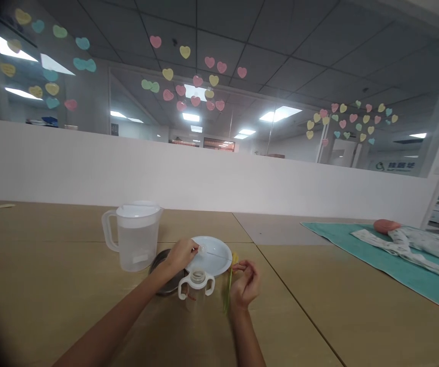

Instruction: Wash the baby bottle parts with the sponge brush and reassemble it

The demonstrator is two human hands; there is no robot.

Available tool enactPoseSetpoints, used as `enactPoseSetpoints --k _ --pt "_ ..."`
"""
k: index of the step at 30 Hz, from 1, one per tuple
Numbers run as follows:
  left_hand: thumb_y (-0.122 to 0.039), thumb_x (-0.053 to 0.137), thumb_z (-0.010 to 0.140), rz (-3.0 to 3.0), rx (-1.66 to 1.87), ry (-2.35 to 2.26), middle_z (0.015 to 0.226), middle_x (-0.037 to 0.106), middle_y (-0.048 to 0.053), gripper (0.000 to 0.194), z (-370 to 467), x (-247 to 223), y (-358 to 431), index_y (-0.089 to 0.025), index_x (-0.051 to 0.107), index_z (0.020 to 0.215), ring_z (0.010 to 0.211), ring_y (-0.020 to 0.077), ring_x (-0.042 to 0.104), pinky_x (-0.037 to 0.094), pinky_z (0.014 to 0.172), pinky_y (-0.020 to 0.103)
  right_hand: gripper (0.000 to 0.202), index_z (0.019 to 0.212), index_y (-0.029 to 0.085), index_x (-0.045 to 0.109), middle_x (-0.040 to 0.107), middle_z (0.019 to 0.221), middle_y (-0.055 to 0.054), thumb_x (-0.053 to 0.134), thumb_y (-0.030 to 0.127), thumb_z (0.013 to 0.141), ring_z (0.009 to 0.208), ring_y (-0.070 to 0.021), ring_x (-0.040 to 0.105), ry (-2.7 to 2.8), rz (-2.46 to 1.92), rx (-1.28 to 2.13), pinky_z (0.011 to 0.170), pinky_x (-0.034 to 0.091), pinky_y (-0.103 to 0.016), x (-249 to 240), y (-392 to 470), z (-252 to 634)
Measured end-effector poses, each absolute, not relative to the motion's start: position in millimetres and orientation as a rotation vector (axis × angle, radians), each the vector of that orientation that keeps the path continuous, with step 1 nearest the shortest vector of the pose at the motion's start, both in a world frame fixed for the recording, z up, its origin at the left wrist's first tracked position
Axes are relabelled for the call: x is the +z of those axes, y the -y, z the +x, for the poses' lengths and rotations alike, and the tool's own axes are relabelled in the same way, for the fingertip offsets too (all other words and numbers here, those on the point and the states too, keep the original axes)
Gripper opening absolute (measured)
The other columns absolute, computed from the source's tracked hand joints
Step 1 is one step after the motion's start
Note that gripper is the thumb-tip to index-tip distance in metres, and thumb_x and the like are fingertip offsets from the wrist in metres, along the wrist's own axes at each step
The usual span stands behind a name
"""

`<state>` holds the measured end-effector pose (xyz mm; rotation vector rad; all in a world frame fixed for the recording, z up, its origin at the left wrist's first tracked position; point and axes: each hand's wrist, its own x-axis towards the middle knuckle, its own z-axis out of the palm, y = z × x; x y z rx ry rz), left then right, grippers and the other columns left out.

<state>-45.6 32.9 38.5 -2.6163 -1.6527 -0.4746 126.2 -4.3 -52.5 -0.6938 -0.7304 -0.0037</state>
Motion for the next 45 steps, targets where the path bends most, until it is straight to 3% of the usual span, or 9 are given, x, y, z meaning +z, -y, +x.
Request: enactPoseSetpoints --k 4,7,12,17,20,27,34,45 --pt "-0.017 0.045 0.084 -2.584 -0.459 1.691 0.095 0.071 0.015 0.027 -47 32 -37 -0.017 0.072 0.088 0.089 0.0217 0.066 0.045 0.073 0.028 0.016 0.095 0.021 0.047 0.061 0.076 -0.002 0.041 0.035 0.091 0.06 -0.0144 0.062 0.965 -0.667 -0.254 0.066 0.052 -0.036 -61 10 120" --pt "-0.016 0.045 0.084 -2.562 -0.459 1.71 0.095 0.071 0.015 0.028 -49 29 -41 -0.016 0.072 0.088 0.089 0.0213 0.066 0.045 0.074 0.027 0.011 0.099 0.022 0.05 0.063 0.076 -0.002 0.041 0.025 0.092 0.064 -0.0147 0.063 1.121 -0.58 -0.401 0.065 0.054 -0.034 -61 16 117" --pt "-0.016 0.045 0.084 -2.547 -0.484 1.695 0.093 0.072 0.014 0.027 -54 25 -48 -0.016 0.072 0.086 0.087 0.0209 0.066 0.045 0.074 0.027 0.023 0.112 0.02 0.052 0.064 0.088 -0.005 0.043 0.014 0.091 0.075 -0.014 0.064 1.287 -0.478 -0.586 0.065 0.056 -0.031 -69 11 118" --pt "-0.014 0.046 0.083 -2.563 -0.546 1.659 0.096 0.072 0.013 0.027 -55 24 -50 -0.018 0.072 0.09 0.09 0.0219 0.066 0.045 0.076 0.028 0.026 0.114 0.02 0.053 0.063 0.094 -0.008 0.04 0.014 0.092 0.081 -0.0155 0.064 1.435 -0.499 -0.519 0.066 0.056 -0.032 -79 0 110" --pt "-0.017 0.046 0.084 -2.582 -0.589 1.642 0.093 0.072 0.013 0.026 -57 25 -49 -0.018 0.072 0.09 0.087 0.0216 0.066 0.044 0.076 0.028 0.022 0.108 0.019 0.054 0.062 0.085 -0.005 0.037 0.015 0.094 0.076 -0.0143 0.063 1.289 -0.568 -0.352 0.07 0.054 -0.032 -76 2 102" --pt "-0.019 0.049 0.085 -2.689 -0.675 1.533 0.085 0.073 0.007 0.023 -57 27 -49 -0.018 0.072 0.086 0.078 0.017 0.063 0.042 0.071 0.024 0.022 0.101 0.018 0.051 0.061 0.08 -0.002 0.035 0.031 0.096 0.065 -0.0118 0.061 1.045 -0.76 -0.035 0.069 0.051 -0.029 -71 0 99" --pt "-0.019 0.049 0.085 -2.768 -0.727 1.4 0.091 0.072 0.007 0.023 -46 31 -37 -0.02 0.072 0.084 0.086 0.0178 0.064 0.042 0.074 0.024 0.023 0.099 0.018 0.053 0.06 0.075 -0.002 0.031 0.021 0.094 0.068 -0.0131 0.059 1.263 -0.822 -0.168 0.067 0.048 -0.028 -76 -3 106" --pt "-0.016 0.046 0.088 -2.656 -0.605 1.234 0.09 0.07 0.008 0.024 -46 31 -38 -0.019 0.07 0.085 0.085 0.0193 0.063 0.045 0.076 0.027 0.031 0.097 0.019 0.054 0.057 0.091 -0.006 0.03 0.005 0.081 0.081 -0.0151 0.057 1.468 -0.765 -0.385 0.071 0.048 -0.029 -72 1 108"
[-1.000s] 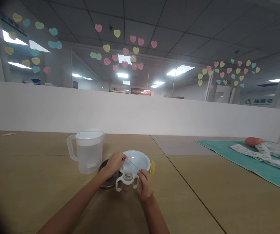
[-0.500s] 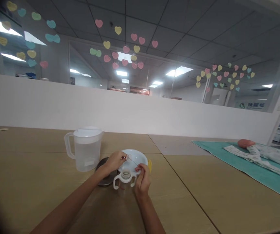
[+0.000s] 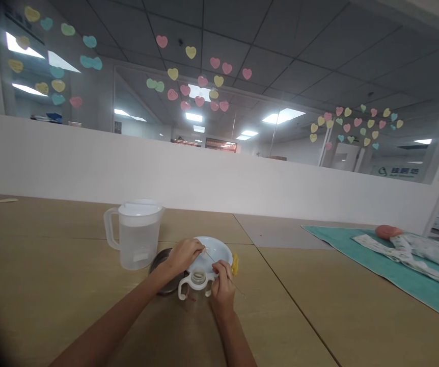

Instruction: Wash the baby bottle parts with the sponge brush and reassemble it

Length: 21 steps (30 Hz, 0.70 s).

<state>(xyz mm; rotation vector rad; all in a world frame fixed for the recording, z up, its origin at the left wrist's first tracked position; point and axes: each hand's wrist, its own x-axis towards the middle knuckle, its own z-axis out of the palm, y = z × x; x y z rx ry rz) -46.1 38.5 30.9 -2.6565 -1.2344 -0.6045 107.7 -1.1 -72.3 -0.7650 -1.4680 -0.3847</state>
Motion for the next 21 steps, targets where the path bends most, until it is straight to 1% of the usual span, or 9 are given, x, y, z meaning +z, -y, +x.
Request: enactPoseSetpoints --k 5,11,15,21 --pt "-0.017 0.046 0.088 -2.638 -0.62 1.215 0.09 0.07 0.007 0.024 -47 31 -38 -0.019 0.069 0.084 0.086 0.0187 0.063 0.044 0.075 0.026 0.029 0.093 0.019 0.054 0.056 0.088 -0.006 0.03 0.006 0.084 0.084 -0.0155 0.057 1.46 -0.733 -0.389 0.072 0.047 -0.028 -72 1 107" --pt "-0.021 0.048 0.088 -2.713 -0.678 1.277 0.091 0.071 0.005 0.022 -50 35 -34 -0.021 0.07 0.084 0.088 0.0175 0.062 0.043 0.075 0.023 0.031 0.091 0.018 0.056 0.057 0.089 -0.007 0.028 0.007 0.085 0.084 -0.0157 0.058 1.474 -0.737 -0.393 0.07 0.048 -0.028 -72 3 105" --pt "-0.02 0.047 0.088 -2.778 -0.699 1.231 0.093 0.07 0.005 0.023 -47 36 -33 -0.021 0.07 0.084 0.091 0.0177 0.061 0.043 0.079 0.024 0.031 0.092 0.018 0.057 0.058 0.091 -0.007 0.029 0.008 0.085 0.086 -0.0158 0.059 1.494 -0.762 -0.37 0.07 0.049 -0.029 -70 4 105" --pt "-0.02 0.047 0.088 -2.847 -0.684 1.103 0.089 0.069 0.005 0.023 -38 32 -30 -0.02 0.068 0.079 0.091 0.0187 0.06 0.042 0.082 0.026 0.032 0.093 0.019 0.058 0.06 0.095 -0.008 0.028 0.009 0.085 0.092 -0.0169 0.059 1.514 -0.808 -0.335 0.072 0.048 -0.029 -71 2 107"
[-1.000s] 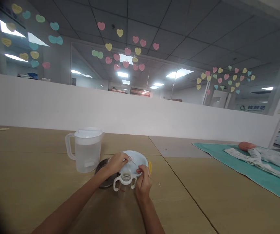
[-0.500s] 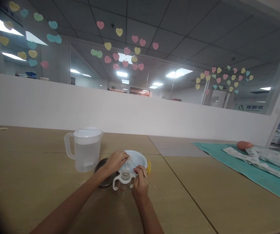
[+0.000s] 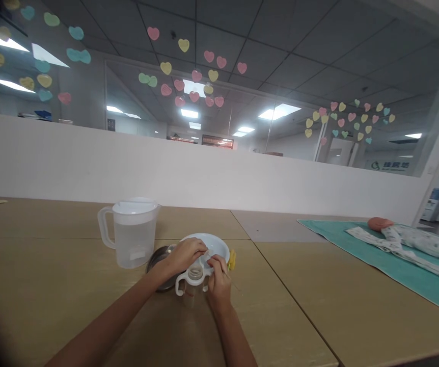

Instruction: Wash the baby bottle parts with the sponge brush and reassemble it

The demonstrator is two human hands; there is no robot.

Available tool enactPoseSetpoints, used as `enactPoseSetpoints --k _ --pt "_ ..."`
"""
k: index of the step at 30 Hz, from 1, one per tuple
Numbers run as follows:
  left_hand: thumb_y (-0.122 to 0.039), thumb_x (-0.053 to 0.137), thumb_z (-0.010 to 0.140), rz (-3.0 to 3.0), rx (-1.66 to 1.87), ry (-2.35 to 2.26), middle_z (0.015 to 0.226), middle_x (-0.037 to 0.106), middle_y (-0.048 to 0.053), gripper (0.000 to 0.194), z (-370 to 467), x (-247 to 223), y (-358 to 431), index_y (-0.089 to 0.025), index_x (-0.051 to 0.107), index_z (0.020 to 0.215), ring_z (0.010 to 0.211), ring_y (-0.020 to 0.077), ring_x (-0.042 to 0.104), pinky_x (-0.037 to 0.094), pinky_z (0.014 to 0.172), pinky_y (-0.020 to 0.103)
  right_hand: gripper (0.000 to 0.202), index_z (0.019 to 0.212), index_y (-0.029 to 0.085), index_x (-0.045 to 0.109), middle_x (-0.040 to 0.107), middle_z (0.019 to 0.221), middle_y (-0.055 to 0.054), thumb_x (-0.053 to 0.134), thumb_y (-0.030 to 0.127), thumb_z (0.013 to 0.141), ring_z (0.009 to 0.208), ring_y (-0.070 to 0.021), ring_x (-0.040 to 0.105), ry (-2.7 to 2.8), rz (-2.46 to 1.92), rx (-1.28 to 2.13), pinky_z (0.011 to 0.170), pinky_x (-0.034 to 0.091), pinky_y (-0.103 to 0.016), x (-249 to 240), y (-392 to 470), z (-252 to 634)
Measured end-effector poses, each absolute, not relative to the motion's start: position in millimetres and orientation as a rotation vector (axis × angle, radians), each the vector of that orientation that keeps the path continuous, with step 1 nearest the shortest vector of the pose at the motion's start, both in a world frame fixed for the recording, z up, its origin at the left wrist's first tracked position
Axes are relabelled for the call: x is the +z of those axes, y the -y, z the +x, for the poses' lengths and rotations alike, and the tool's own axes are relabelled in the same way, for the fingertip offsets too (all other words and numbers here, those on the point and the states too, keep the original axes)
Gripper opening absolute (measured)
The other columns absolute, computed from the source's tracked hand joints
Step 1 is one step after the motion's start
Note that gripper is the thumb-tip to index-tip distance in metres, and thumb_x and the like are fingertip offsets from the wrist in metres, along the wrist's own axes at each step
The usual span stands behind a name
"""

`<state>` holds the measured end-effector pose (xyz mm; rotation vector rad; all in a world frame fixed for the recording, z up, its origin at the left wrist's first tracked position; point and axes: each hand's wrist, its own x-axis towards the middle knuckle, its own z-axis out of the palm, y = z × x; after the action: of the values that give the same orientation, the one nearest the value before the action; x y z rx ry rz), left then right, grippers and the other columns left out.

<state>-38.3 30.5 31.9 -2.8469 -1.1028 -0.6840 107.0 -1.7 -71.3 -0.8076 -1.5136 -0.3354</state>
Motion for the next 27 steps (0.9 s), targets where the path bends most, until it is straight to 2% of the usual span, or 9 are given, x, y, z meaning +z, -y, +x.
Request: enactPoseSetpoints --k 7,13,19,27 --pt "-0.018 0.048 0.087 -2.793 -0.594 1.18 0.086 0.07 0.006 0.023 -48 33 -34 -0.019 0.068 0.077 0.087 0.0194 0.061 0.042 0.079 0.026 0.029 0.11 0.014 0.054 0.067 0.091 -0.009 0.036 0.028 0.093 0.074 -0.0159 0.064 1.32 -1.005 -0.256 0.064 0.049 -0.027 -66 5 105" --pt "-0.015 0.047 0.087 -2.78 -0.586 1.184 0.088 0.069 0.006 0.023 -47 27 -39 -0.019 0.068 0.078 0.087 0.0183 0.06 0.042 0.078 0.025 0.036 0.096 0.012 0.061 0.067 0.073 -0.01 0.033 0.034 0.095 0.053 -0.0165 0.06 1.196 -1.086 -0.415 0.049 0.041 -0.025 -70 4 110" --pt "-0.018 0.044 0.091 -2.787 -0.789 1.035 0.095 0.067 0.004 0.026 -41 33 -35 -0.021 0.07 0.086 0.093 0.0175 0.056 0.04 0.082 0.027 0.029 0.094 0.014 0.06 0.067 0.074 -0.009 0.035 0.029 0.095 0.055 -0.0161 0.06 1.141 -1.057 -0.454 0.05 0.041 -0.025 -72 5 109" --pt "-0.02 0.047 0.091 -2.846 -0.718 0.852 0.091 0.067 0.003 0.024 -32 34 -24 -0.022 0.07 0.088 0.091 0.0178 0.054 0.04 0.084 0.028 0.028 0.102 0.014 0.059 0.068 0.082 -0.009 0.037 0.03 0.095 0.065 -0.0173 0.064 1.17 -1.052 -0.387 0.055 0.044 -0.025 -79 3 104"
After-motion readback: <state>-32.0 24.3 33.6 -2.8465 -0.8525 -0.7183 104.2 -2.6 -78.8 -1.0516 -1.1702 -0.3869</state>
